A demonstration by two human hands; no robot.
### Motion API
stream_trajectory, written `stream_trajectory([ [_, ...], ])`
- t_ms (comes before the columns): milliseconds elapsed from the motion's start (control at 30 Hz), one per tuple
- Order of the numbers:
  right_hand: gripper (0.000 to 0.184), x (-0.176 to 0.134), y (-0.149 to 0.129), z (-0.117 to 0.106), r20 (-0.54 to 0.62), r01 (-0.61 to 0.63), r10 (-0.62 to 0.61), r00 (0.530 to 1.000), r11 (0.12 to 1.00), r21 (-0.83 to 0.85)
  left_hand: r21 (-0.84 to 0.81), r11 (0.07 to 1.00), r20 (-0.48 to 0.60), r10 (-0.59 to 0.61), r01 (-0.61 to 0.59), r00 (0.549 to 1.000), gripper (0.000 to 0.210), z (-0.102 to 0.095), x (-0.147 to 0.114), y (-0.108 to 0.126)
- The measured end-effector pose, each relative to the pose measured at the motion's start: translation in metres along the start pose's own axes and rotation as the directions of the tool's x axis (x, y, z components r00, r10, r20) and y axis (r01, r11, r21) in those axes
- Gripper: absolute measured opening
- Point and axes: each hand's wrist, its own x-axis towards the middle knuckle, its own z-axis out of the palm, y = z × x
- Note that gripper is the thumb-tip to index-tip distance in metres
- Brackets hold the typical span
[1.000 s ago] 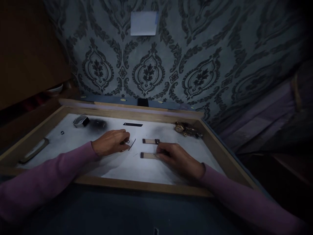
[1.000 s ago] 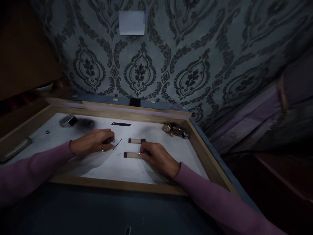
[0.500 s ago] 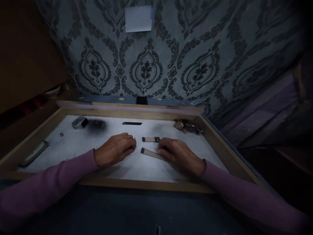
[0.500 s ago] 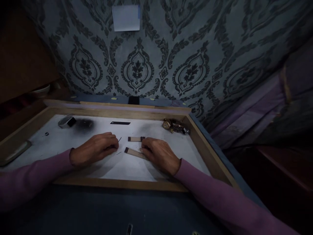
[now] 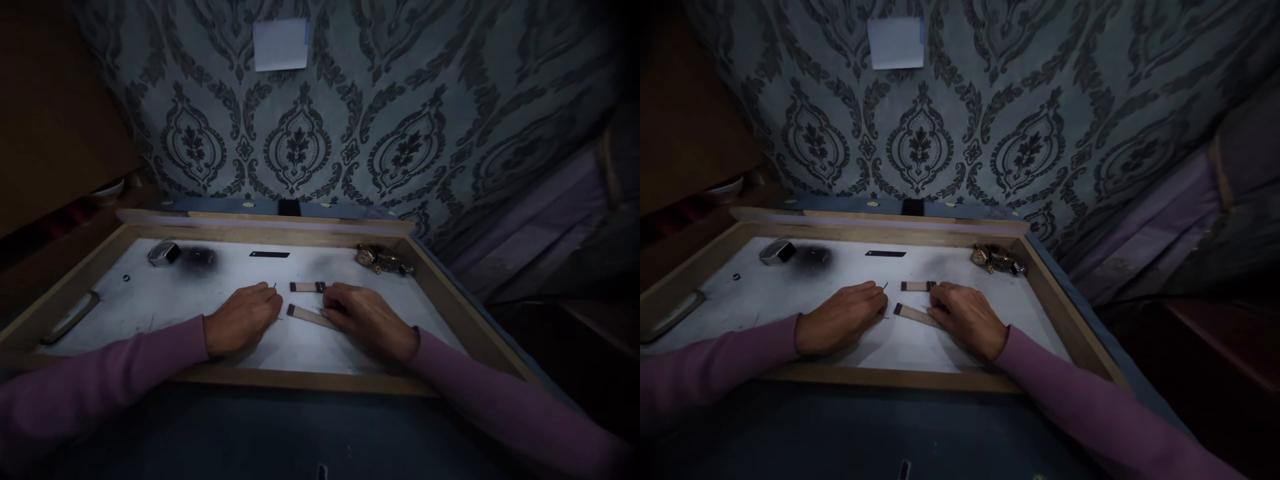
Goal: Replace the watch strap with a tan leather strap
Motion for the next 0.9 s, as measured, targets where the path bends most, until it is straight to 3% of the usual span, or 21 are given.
stream_trajectory([
  [200, 0.012, -0.001, -0.016, -0.003, -0.059, 0.085, -0.081, 0.995, 0.994, 0.066, 0.056, 0.996, -0.021, 0.074, -0.073, 0.997, 0.021, 0.003, -0.002, 0.0],
  [433, 0.01, 0.001, -0.036, 0.003, -0.007, 0.267, -0.279, 0.96, 0.913, 0.309, -0.254, 0.965, -0.113, 0.041, -0.069, 0.993, 0.013, -0.008, -0.005, 0.009],
  [600, 0.014, 0.001, -0.037, 0.007, -0.069, 0.309, -0.311, 0.948, 0.848, 0.432, -0.375, 0.925, -0.126, 0.023, -0.069, 0.992, 0.015, -0.008, -0.007, 0.01],
  [900, 0.017, 0.001, -0.041, 0.004, -0.112, 0.298, -0.278, 0.954, 0.844, 0.445, -0.433, 0.889, -0.252, 0.039, -0.149, 0.967, 0.013, -0.011, -0.006, 0.008],
])
